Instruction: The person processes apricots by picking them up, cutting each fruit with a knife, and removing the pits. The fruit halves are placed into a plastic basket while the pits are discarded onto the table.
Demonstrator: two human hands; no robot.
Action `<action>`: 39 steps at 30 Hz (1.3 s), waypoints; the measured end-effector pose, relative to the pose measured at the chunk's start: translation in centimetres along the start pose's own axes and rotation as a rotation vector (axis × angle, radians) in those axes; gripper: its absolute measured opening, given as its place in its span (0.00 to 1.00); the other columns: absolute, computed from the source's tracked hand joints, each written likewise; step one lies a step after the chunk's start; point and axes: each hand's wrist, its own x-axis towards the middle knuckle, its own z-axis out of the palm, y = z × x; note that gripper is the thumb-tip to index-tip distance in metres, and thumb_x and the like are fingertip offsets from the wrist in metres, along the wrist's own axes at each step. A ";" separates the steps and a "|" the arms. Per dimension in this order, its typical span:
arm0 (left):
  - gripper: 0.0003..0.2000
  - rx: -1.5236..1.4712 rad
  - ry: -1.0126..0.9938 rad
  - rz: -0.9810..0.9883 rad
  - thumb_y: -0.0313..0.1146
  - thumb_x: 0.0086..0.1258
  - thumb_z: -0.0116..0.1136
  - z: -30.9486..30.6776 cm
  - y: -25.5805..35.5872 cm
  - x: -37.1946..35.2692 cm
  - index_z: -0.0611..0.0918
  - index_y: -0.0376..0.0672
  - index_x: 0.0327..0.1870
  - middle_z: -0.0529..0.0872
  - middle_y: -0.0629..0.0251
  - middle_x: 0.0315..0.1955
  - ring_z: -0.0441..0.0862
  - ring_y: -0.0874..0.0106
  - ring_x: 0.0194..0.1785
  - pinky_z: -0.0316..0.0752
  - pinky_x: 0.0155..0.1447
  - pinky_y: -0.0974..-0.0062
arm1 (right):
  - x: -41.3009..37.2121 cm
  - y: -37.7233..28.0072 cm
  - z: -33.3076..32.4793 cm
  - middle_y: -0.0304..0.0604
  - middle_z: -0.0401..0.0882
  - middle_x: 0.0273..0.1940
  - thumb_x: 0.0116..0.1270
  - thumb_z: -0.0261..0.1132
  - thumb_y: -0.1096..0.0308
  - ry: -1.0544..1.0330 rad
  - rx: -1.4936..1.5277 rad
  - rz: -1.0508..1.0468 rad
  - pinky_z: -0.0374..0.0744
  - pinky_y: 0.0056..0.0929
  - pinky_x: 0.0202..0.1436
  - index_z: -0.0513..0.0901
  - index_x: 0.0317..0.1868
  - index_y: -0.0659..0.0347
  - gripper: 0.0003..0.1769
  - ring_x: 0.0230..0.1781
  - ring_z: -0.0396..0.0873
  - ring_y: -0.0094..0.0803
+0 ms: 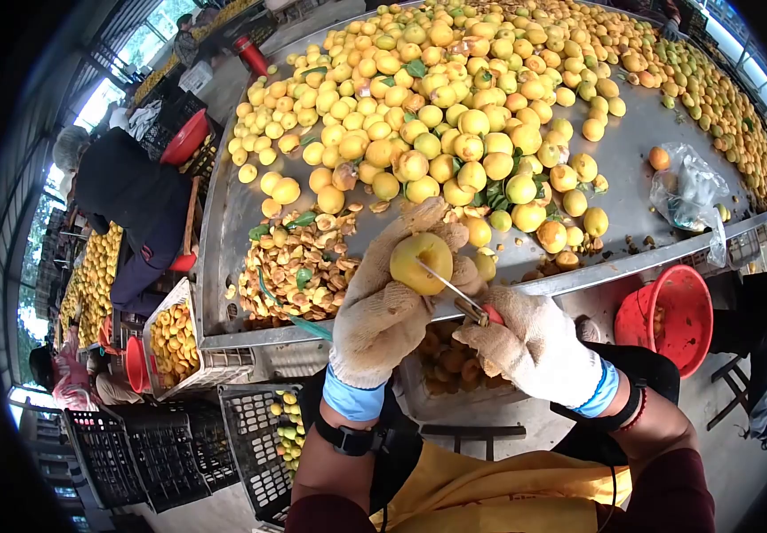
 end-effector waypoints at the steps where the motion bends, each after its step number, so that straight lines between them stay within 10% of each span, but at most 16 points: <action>1: 0.39 0.003 -0.005 0.001 0.34 0.72 0.64 0.0 0.0 0.1 0.60 0.32 0.81 0.73 0.48 0.73 0.74 0.52 0.75 0.69 0.78 0.47 | 0.1 0.1 -0.2 0.42 0.81 0.24 0.75 0.66 0.55 0.039 -0.221 -0.191 0.79 0.34 0.32 0.86 0.46 0.64 0.18 0.26 0.83 0.29; 7: 0.46 -0.037 0.127 0.044 0.41 0.64 0.69 -0.2 -1.0 -0.3 0.59 0.30 0.80 0.77 0.37 0.68 0.81 0.45 0.67 0.78 0.69 0.40 | -1.1 -0.8 -0.3 0.41 0.81 0.24 0.75 0.67 0.56 0.008 0.485 0.076 0.78 0.30 0.30 0.84 0.42 0.66 0.17 0.25 0.83 0.27; 34: 0.42 0.035 0.146 0.071 0.38 0.73 0.68 1.6 -2.2 -0.5 0.59 0.33 0.81 0.73 0.46 0.72 0.78 0.52 0.70 0.72 0.76 0.48 | 0.1 0.6 1.4 0.43 0.82 0.23 0.79 0.62 0.50 0.143 -0.144 -0.128 0.80 0.30 0.33 0.85 0.45 0.64 0.22 0.27 0.84 0.30; 39: 0.38 0.322 0.070 0.011 0.35 0.75 0.66 0.6 -0.6 -0.5 0.61 0.34 0.81 0.73 0.50 0.72 0.79 0.56 0.70 0.75 0.74 0.55 | -0.3 -1.9 0.5 0.40 0.82 0.24 0.78 0.64 0.47 -0.081 0.294 0.259 0.80 0.30 0.34 0.85 0.45 0.65 0.24 0.26 0.83 0.29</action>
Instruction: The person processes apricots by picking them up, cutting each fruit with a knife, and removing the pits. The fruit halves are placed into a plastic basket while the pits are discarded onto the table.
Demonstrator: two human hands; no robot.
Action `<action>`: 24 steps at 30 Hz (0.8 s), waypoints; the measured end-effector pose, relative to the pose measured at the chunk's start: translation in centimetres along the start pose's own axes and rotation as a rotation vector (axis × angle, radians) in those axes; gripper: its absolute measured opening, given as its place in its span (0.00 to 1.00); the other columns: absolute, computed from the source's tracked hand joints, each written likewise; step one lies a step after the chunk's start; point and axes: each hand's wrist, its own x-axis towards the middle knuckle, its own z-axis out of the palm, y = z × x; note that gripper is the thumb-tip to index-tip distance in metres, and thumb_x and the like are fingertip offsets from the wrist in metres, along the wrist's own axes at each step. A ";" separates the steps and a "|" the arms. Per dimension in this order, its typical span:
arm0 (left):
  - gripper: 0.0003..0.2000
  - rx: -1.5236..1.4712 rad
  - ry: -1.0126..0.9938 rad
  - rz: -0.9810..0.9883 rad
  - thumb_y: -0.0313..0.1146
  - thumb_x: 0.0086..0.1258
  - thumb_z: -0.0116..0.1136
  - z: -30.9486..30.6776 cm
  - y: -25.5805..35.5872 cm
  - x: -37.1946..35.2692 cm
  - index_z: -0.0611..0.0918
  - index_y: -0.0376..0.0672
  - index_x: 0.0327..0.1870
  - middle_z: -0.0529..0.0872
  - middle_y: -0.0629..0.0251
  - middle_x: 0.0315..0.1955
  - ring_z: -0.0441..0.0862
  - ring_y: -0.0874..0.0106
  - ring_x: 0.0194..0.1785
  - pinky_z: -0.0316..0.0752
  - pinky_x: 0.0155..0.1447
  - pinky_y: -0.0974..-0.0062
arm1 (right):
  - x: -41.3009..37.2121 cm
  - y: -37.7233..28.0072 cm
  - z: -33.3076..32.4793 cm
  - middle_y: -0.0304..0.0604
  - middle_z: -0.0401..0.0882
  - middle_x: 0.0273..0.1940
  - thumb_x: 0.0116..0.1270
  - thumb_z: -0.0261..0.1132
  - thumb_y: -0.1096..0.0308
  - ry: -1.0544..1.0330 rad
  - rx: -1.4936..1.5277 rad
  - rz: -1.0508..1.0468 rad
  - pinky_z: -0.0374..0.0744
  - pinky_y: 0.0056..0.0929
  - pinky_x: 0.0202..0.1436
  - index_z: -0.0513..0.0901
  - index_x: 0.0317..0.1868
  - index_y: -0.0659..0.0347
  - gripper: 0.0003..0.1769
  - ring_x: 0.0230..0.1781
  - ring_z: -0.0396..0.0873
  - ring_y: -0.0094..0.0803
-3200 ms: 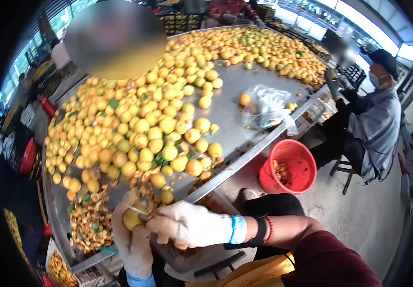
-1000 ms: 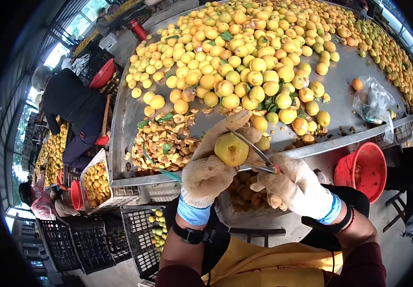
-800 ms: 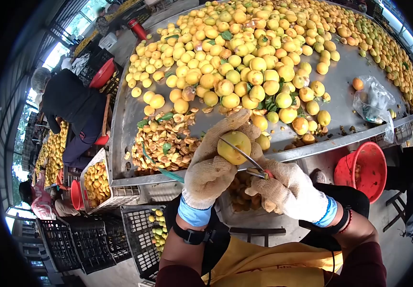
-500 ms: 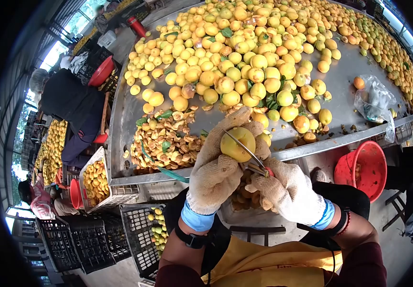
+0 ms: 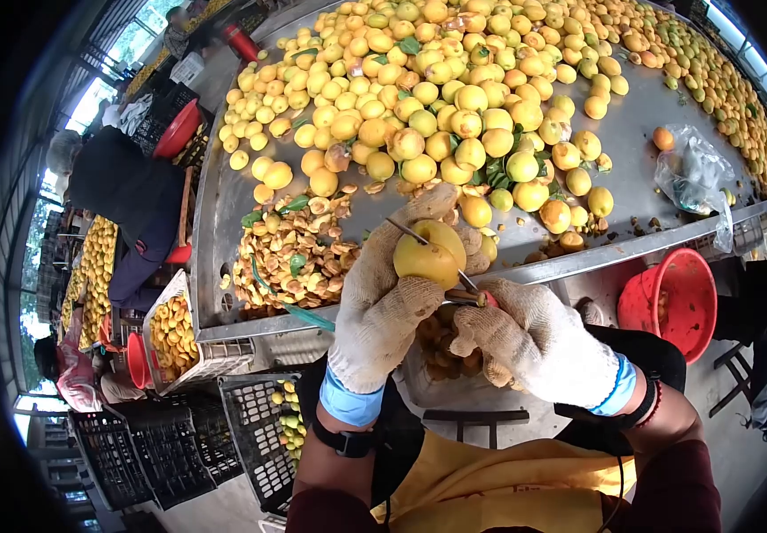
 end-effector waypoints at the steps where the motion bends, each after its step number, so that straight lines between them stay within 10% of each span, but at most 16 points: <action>1: 0.37 -0.111 0.027 0.010 0.38 0.77 0.64 0.6 -0.5 -0.2 0.61 0.34 0.81 0.75 0.51 0.70 0.80 0.56 0.69 0.77 0.72 0.56 | 0.0 -0.2 0.3 0.42 0.82 0.24 0.79 0.64 0.48 0.020 -0.085 0.012 0.81 0.32 0.33 0.85 0.45 0.65 0.23 0.26 0.84 0.31; 8: 0.32 -0.230 0.205 0.008 0.48 0.83 0.55 1.6 -2.0 0.9 0.65 0.35 0.79 0.82 0.53 0.63 0.82 0.60 0.65 0.79 0.70 0.61 | 2.3 0.4 1.1 0.46 0.83 0.22 0.77 0.66 0.47 0.234 -0.344 -0.330 0.83 0.38 0.32 0.86 0.43 0.62 0.23 0.26 0.88 0.42; 9: 0.31 -0.137 0.141 0.010 0.46 0.84 0.55 1.0 -1.8 1.1 0.65 0.35 0.79 0.82 0.54 0.62 0.82 0.62 0.66 0.79 0.70 0.62 | 1.9 -1.2 0.6 0.48 0.83 0.22 0.76 0.67 0.47 0.147 -0.196 0.015 0.84 0.40 0.32 0.85 0.42 0.62 0.23 0.28 0.89 0.46; 13: 0.29 0.080 -0.003 0.025 0.43 0.84 0.55 -0.7 -1.1 1.4 0.67 0.35 0.77 0.83 0.57 0.61 0.81 0.65 0.67 0.79 0.69 0.65 | 1.7 -0.3 0.4 0.54 0.84 0.26 0.75 0.68 0.46 0.237 -0.398 -0.227 0.84 0.45 0.31 0.85 0.40 0.62 0.23 0.30 0.87 0.55; 16: 0.29 -0.354 0.156 -0.040 0.52 0.87 0.45 0.7 -2.8 0.9 0.69 0.37 0.76 0.83 0.56 0.61 0.81 0.62 0.65 0.77 0.71 0.62 | 2.8 1.3 1.2 0.55 0.84 0.26 0.73 0.68 0.45 0.333 -0.572 -0.224 0.84 0.47 0.31 0.85 0.40 0.61 0.24 0.30 0.87 0.57; 24: 0.33 0.067 0.197 0.061 0.55 0.87 0.43 -1.1 -1.5 2.4 0.68 0.33 0.76 0.82 0.48 0.64 0.83 0.58 0.64 0.78 0.70 0.56 | 2.5 -0.2 -0.6 0.54 0.84 0.25 0.76 0.64 0.44 0.166 -0.464 -0.080 0.84 0.45 0.33 0.84 0.48 0.61 0.25 0.30 0.89 0.50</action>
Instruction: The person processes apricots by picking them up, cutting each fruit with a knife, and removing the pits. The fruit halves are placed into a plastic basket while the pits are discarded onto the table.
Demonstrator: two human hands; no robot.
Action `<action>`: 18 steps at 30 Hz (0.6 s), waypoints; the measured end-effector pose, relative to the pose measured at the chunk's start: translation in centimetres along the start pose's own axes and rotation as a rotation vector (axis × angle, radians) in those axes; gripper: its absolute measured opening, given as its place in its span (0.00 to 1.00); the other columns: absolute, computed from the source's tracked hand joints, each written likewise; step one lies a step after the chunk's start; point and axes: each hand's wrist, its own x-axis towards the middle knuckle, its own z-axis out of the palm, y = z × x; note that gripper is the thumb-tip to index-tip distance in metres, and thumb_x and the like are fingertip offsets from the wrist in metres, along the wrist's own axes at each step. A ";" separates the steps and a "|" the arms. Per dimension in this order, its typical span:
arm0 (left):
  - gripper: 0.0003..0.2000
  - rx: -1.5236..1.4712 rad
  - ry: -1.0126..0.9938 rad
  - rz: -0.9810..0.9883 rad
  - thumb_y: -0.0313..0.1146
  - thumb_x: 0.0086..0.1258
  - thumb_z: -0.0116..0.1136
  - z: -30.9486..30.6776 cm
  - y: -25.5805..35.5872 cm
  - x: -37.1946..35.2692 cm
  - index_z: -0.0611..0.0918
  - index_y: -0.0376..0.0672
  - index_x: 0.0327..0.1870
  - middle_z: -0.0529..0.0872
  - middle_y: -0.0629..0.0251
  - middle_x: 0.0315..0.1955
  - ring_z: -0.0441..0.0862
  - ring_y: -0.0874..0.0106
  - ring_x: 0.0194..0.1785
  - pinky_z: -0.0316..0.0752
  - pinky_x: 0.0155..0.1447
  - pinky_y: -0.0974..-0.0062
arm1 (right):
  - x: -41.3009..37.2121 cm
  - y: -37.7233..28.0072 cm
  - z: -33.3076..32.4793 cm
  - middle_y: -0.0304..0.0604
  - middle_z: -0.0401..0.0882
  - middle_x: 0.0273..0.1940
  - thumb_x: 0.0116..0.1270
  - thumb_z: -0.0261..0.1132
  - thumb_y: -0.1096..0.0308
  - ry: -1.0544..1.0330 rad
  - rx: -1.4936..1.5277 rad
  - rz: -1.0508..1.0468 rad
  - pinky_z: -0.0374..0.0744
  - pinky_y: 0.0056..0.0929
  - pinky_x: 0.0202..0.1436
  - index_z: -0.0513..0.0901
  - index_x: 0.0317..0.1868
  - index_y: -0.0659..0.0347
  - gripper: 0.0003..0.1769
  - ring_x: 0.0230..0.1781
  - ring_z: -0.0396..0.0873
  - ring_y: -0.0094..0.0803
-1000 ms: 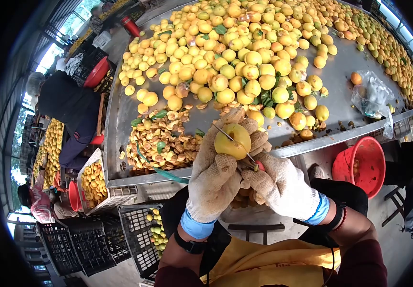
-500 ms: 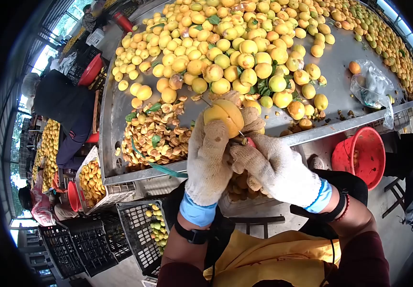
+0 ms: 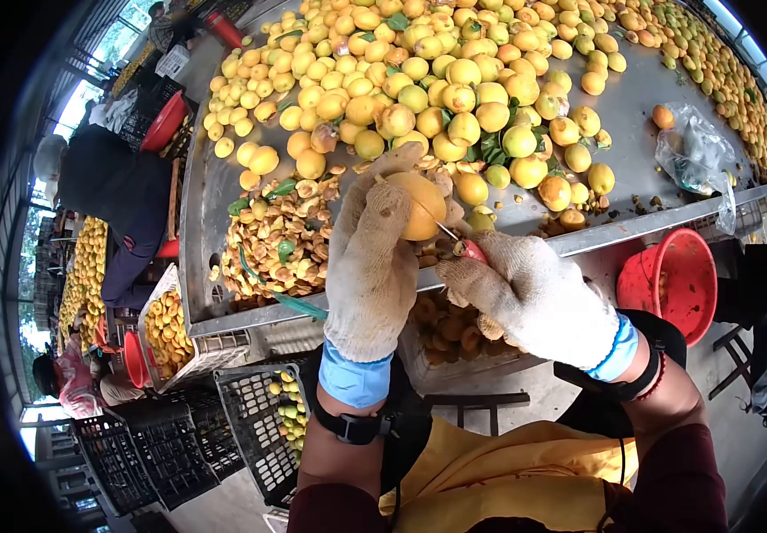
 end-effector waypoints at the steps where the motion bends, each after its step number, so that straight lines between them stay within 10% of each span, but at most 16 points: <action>1: 0.29 -0.057 -0.008 -0.002 0.52 0.88 0.43 0.0 -0.3 0.0 0.70 0.34 0.74 0.85 0.50 0.59 0.86 0.60 0.58 0.81 0.66 0.55 | -0.1 -0.4 0.0 0.54 0.84 0.25 0.76 0.64 0.44 -0.022 -0.068 0.035 0.83 0.48 0.31 0.83 0.48 0.60 0.24 0.30 0.88 0.52; 8: 0.26 -0.381 0.207 -0.216 0.49 0.87 0.47 0.8 -1.9 0.1 0.74 0.33 0.69 0.86 0.51 0.53 0.88 0.61 0.50 0.84 0.61 0.62 | 1.5 2.2 2.0 0.57 0.83 0.27 0.75 0.65 0.47 0.192 -0.282 -0.121 0.82 0.53 0.32 0.83 0.43 0.60 0.22 0.31 0.85 0.59; 12: 0.20 0.156 0.109 -0.088 0.40 0.85 0.53 1.8 -0.4 -0.1 0.75 0.35 0.68 0.87 0.57 0.53 0.87 0.67 0.54 0.84 0.58 0.70 | 0.4 0.5 -0.4 0.57 0.85 0.30 0.75 0.65 0.46 0.018 -0.025 0.031 0.83 0.52 0.35 0.86 0.47 0.57 0.21 0.33 0.86 0.57; 18: 0.25 -0.242 0.201 -0.164 0.43 0.85 0.53 1.3 -2.5 -0.4 0.74 0.30 0.69 0.86 0.50 0.55 0.85 0.60 0.59 0.82 0.66 0.63 | 1.8 3.2 2.5 0.57 0.84 0.29 0.75 0.64 0.45 0.262 -0.334 -0.115 0.83 0.53 0.33 0.85 0.46 0.60 0.23 0.32 0.86 0.59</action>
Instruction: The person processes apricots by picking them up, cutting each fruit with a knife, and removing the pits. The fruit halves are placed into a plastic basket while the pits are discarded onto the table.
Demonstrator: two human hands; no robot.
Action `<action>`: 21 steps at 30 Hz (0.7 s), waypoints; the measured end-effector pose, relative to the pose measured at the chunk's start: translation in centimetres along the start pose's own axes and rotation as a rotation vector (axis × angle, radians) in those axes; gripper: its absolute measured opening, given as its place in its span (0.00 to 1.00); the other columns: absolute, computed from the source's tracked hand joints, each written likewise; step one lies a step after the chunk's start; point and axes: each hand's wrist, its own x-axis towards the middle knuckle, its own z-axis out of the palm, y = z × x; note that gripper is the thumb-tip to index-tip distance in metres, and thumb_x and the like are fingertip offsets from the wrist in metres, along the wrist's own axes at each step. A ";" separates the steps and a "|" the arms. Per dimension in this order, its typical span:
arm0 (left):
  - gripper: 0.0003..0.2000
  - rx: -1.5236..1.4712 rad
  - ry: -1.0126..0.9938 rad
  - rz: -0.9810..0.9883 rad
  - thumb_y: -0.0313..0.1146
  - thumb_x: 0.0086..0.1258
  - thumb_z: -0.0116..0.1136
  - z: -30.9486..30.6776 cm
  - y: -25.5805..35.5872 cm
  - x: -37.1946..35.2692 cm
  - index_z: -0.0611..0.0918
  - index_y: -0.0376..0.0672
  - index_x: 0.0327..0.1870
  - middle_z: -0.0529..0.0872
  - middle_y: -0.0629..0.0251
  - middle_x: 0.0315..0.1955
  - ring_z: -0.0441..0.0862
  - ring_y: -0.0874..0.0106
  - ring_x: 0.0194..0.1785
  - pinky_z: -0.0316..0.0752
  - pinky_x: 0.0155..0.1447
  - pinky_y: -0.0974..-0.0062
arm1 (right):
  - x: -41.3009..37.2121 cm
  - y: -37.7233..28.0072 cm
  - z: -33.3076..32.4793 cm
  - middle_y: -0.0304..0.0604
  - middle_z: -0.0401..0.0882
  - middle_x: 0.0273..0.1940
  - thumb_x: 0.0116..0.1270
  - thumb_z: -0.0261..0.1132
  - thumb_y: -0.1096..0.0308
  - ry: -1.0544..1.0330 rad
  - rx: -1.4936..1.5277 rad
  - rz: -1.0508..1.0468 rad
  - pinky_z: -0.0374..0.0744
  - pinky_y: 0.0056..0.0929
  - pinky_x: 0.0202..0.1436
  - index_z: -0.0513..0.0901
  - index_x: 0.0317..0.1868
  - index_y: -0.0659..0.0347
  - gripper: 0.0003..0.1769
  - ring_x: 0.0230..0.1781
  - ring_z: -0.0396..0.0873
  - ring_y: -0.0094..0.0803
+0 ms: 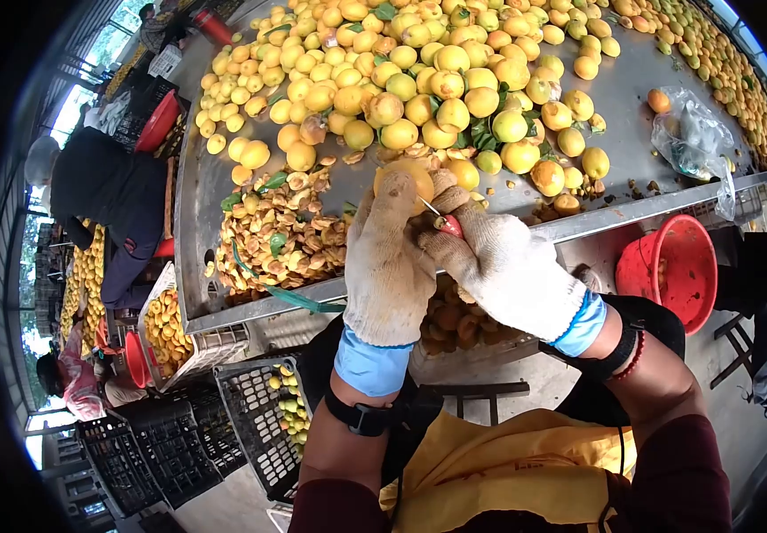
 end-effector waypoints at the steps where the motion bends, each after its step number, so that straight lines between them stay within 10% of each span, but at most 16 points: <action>1: 0.24 -0.077 -0.029 -0.007 0.42 0.84 0.54 -0.3 -0.2 0.1 0.74 0.30 0.69 0.87 0.50 0.55 0.86 0.61 0.58 0.82 0.66 0.63 | 0.3 -0.3 -0.3 0.57 0.84 0.28 0.75 0.64 0.45 -0.037 0.056 0.004 0.82 0.53 0.32 0.84 0.45 0.62 0.24 0.31 0.86 0.58; 9: 0.18 0.568 -0.029 0.157 0.35 0.76 0.66 1.5 2.5 -0.3 0.80 0.36 0.60 0.87 0.65 0.46 0.86 0.75 0.49 0.83 0.53 0.75 | -0.3 -0.8 -3.4 0.56 0.85 0.30 0.75 0.66 0.47 -0.241 0.366 0.138 0.82 0.51 0.33 0.86 0.45 0.60 0.21 0.31 0.86 0.56; 18: 0.20 -0.242 0.024 -0.091 0.41 0.81 0.58 -0.4 -1.5 0.4 0.79 0.38 0.65 0.87 0.60 0.54 0.86 0.70 0.55 0.83 0.59 0.72 | 0.3 -0.7 -1.0 0.57 0.85 0.31 0.75 0.66 0.49 -0.048 0.135 0.032 0.83 0.50 0.35 0.86 0.48 0.60 0.21 0.33 0.86 0.58; 21: 0.19 0.206 -0.092 0.094 0.42 0.83 0.55 -0.9 -1.1 0.8 0.79 0.38 0.65 0.87 0.59 0.53 0.87 0.66 0.56 0.83 0.61 0.68 | 0.2 -1.4 -2.6 0.58 0.84 0.30 0.74 0.67 0.50 -0.079 0.201 0.042 0.83 0.51 0.34 0.86 0.49 0.61 0.21 0.33 0.86 0.58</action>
